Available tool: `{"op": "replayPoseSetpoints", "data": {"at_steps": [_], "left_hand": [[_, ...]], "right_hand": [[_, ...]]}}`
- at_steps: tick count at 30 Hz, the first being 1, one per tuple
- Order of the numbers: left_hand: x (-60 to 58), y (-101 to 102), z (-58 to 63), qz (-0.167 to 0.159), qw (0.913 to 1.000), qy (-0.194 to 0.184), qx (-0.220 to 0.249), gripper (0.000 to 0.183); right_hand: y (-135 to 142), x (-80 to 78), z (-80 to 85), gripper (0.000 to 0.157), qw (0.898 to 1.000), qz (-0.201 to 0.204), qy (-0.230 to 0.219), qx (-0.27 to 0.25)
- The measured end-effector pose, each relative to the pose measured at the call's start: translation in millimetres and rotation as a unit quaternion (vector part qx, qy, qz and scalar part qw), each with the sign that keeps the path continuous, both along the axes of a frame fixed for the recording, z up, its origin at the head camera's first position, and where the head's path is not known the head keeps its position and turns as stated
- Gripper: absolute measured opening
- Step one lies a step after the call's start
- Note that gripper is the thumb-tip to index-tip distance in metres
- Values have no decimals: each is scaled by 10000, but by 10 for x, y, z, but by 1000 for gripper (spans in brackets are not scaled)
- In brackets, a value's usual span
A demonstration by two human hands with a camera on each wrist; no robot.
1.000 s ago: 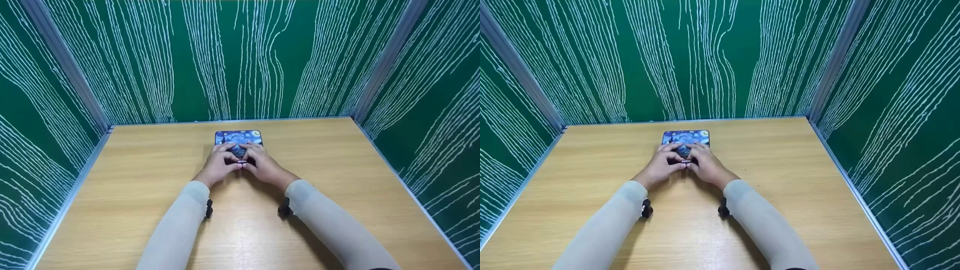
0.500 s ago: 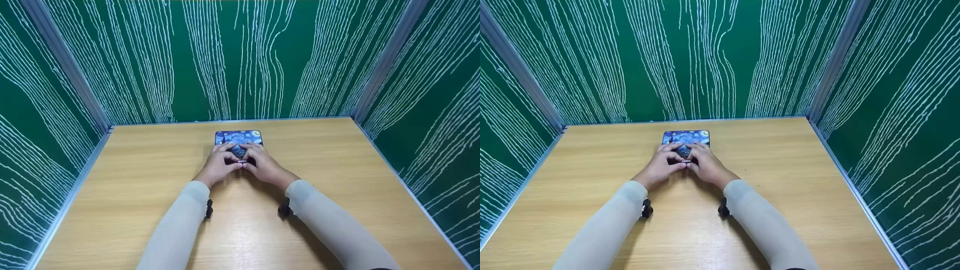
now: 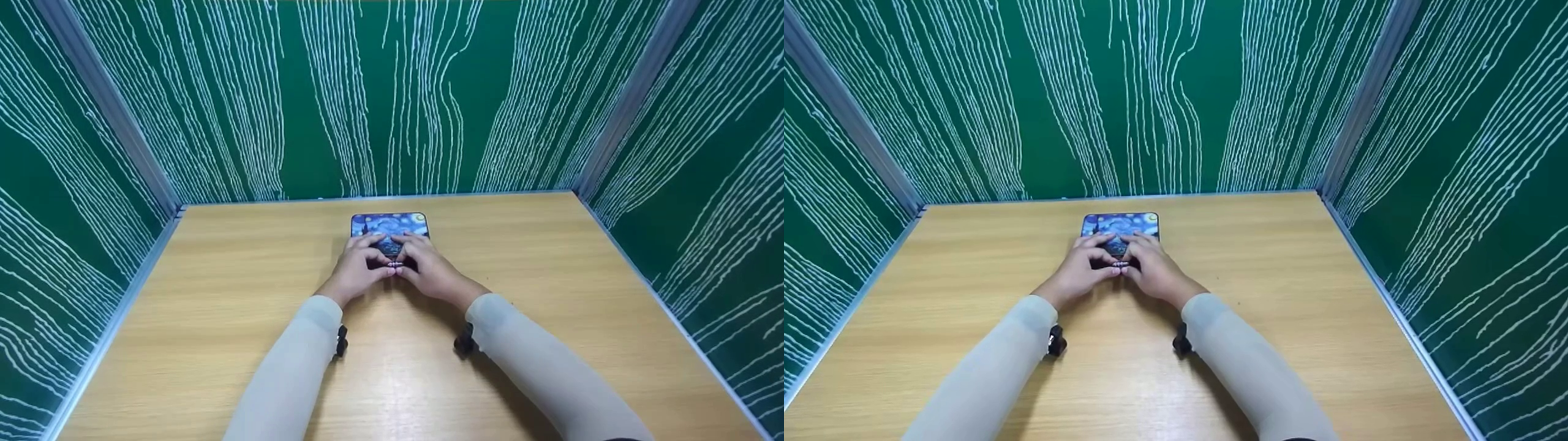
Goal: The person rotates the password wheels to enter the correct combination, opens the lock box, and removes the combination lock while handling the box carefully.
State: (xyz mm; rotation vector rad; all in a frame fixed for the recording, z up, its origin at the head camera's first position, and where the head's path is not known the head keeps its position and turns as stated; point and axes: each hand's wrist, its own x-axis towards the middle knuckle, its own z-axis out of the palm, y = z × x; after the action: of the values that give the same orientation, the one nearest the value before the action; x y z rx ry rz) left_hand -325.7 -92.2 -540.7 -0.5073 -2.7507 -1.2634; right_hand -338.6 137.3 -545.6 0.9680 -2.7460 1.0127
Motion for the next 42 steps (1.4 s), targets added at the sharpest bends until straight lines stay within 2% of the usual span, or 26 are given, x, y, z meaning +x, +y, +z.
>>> {"op": "replayPoseSetpoints", "data": {"at_steps": [15, 28, 34, 42], "left_hand": [[6, 0, -1, -10, 10000, -4, 14, 13], [8, 3, 7, 24, 9999, -101, 18, 16], [1, 5, -8, 26, 10000, 47, -67, 14], [7, 13, 2, 56, 9999, -54, -98, 14]], "right_hand": [[3, -14, -17, 11, 9998, 97, 107, -108], [5, -17, -14, 10, 10000, -5, -59, -61], [-2, -12, -14, 11, 10000, 1, 9, -33], [-10, -14, -22, 8, 9999, -38, 95, 29]]}}
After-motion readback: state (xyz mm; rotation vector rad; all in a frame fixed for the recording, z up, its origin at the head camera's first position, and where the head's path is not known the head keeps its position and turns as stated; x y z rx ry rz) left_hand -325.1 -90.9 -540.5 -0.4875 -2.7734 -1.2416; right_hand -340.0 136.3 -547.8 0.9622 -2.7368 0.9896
